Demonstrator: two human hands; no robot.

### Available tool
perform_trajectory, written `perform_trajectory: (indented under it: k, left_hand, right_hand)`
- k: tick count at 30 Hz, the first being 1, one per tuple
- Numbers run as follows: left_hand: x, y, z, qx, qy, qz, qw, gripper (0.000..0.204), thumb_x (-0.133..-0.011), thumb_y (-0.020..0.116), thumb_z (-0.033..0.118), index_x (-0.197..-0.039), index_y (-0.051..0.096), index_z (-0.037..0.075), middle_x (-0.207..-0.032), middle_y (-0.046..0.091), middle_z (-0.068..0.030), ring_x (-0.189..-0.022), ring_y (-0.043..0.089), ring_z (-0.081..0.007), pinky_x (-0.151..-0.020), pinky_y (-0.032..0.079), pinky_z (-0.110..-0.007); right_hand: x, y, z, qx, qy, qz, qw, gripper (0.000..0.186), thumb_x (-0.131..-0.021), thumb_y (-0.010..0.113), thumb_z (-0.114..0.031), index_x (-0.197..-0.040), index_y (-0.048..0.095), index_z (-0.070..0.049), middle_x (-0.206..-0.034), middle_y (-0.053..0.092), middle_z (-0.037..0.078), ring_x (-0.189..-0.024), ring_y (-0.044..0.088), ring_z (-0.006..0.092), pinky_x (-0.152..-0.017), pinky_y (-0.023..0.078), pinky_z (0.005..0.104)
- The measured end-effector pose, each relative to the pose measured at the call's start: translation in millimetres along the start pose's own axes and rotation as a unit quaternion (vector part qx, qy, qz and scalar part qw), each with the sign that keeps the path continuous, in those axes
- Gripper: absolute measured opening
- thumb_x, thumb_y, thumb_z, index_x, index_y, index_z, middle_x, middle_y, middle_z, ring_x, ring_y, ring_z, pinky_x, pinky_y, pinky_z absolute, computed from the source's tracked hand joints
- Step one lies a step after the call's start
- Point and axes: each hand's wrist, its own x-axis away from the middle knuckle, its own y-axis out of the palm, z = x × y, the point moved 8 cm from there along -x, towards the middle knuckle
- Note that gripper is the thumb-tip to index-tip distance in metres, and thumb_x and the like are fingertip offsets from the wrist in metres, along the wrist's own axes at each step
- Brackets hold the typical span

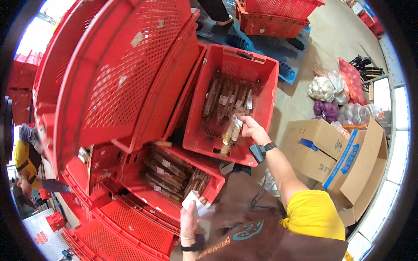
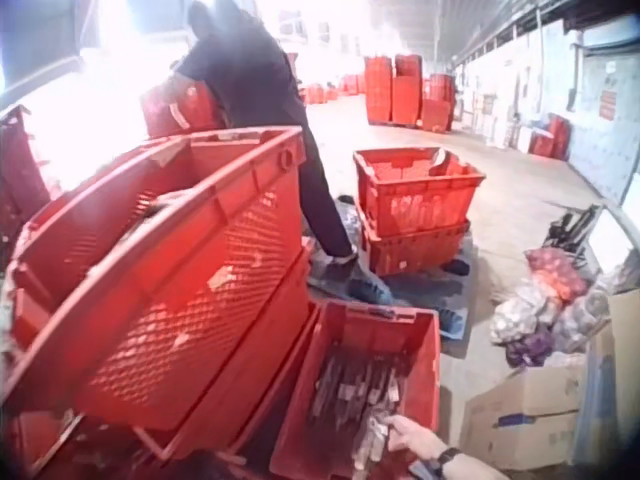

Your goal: The person picks up individual yams from a red plastic crate, applies a small white label to each one, and places them into a second red crate. The process is repeated for multiple yams throughout the clip.

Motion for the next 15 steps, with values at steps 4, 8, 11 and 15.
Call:
perform_trajectory:
  k: [4, 8, 11, 15]
  left_hand:
    - [-30.4, 32.1, -17.3, 0.004, -0.040, 0.036, 0.999, 0.046, -0.098, 0.057, 0.022, -0.133, 0.048, -0.007, -0.119, 0.064, -0.0214, -0.109, 0.064, -0.0298, -0.098, 0.049, -0.041]
    - [-53.0, 53.4, -49.9, 0.040, -0.080, 0.052, 0.995, 0.039, -0.098, 0.057, 0.017, -0.129, 0.053, -0.006, -0.118, 0.065, -0.0200, -0.106, 0.066, -0.0292, -0.097, 0.050, -0.041]
    - [-43.6, 18.6, -83.3, 0.040, -0.080, 0.125, 0.988, 0.038, -0.097, 0.058, 0.012, -0.131, 0.052, -0.004, -0.120, 0.063, -0.0173, -0.107, 0.065, -0.0300, -0.096, 0.051, -0.041]
    - [-44.7, -2.7, -95.5, 0.033, -0.124, 0.159, 0.979, 0.039, -0.099, 0.053, 0.011, -0.134, 0.048, -0.007, -0.123, 0.062, -0.0171, -0.110, 0.064, -0.0287, -0.099, 0.050, -0.040]
  right_hand:
    - [-74.2, -76.1, -71.9, 0.098, -0.081, 0.124, 0.984, 0.016, -0.094, 0.059, -0.023, -0.101, 0.063, -0.009, -0.096, 0.069, 0.006, -0.089, 0.065, 0.0246, -0.085, 0.052, 0.0453]
    - [-129.9, -88.9, -151.6, 0.278, -0.203, 0.193, 0.919, 0.018, -0.092, 0.060, -0.028, -0.095, 0.063, -0.011, -0.085, 0.065, 0.002, -0.079, 0.062, 0.0158, -0.070, 0.050, 0.0355]
    - [-211.4, -9.3, -118.5, 0.422, -0.110, 0.169, 0.884, 0.021, -0.088, 0.063, -0.029, -0.095, 0.065, -0.010, -0.087, 0.065, -0.001, -0.076, 0.061, 0.0143, -0.069, 0.049, 0.0332]
    - [-290.2, -13.9, -127.7, 0.334, -0.248, -0.028, 0.909, 0.033, -0.092, 0.060, -0.033, -0.110, 0.065, -0.006, -0.085, 0.063, 0.003, -0.081, 0.059, 0.0175, -0.074, 0.050, 0.0355]
